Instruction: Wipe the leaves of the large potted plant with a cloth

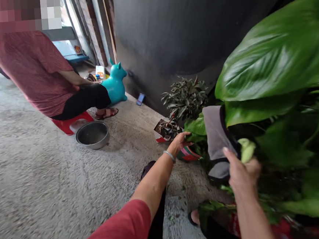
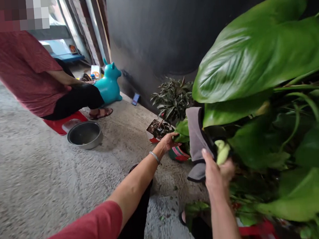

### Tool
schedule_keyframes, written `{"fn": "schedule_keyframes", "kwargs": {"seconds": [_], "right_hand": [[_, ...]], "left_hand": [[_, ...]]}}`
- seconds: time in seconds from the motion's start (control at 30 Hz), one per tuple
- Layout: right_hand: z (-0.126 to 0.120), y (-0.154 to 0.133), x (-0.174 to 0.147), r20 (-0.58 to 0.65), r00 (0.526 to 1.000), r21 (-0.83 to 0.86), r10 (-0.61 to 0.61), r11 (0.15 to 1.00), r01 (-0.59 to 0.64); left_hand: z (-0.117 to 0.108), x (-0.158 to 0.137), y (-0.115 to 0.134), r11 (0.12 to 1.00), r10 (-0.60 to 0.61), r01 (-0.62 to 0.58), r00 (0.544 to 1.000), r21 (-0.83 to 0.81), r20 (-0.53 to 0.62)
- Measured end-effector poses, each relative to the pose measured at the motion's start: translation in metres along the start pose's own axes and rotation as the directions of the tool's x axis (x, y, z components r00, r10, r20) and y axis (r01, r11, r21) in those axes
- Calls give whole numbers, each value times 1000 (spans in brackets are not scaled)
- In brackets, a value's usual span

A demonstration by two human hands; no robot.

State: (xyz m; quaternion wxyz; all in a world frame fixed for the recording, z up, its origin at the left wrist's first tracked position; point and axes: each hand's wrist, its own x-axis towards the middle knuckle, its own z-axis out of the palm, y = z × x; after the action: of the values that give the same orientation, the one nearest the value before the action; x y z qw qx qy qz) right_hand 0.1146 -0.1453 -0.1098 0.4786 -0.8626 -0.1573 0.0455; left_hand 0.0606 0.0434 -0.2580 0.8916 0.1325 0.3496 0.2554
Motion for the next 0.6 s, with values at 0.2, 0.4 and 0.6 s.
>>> {"fn": "schedule_keyframes", "kwargs": {"seconds": [0.2,0.4,0.6], "right_hand": [[-8,48,-45,315,928,-56,199,980,-191],[-39,23,-35,38,998,98,-49,994,45],[20,26,-8,156,974,-40,167,986,-163]], "left_hand": [[0,-4,-1,1000,3,-3,996,3,-87],[1,-5,-2,1000,27,-28,997,-13,-71],[0,-3,-5,998,52,-52,999,-35,-5]]}}
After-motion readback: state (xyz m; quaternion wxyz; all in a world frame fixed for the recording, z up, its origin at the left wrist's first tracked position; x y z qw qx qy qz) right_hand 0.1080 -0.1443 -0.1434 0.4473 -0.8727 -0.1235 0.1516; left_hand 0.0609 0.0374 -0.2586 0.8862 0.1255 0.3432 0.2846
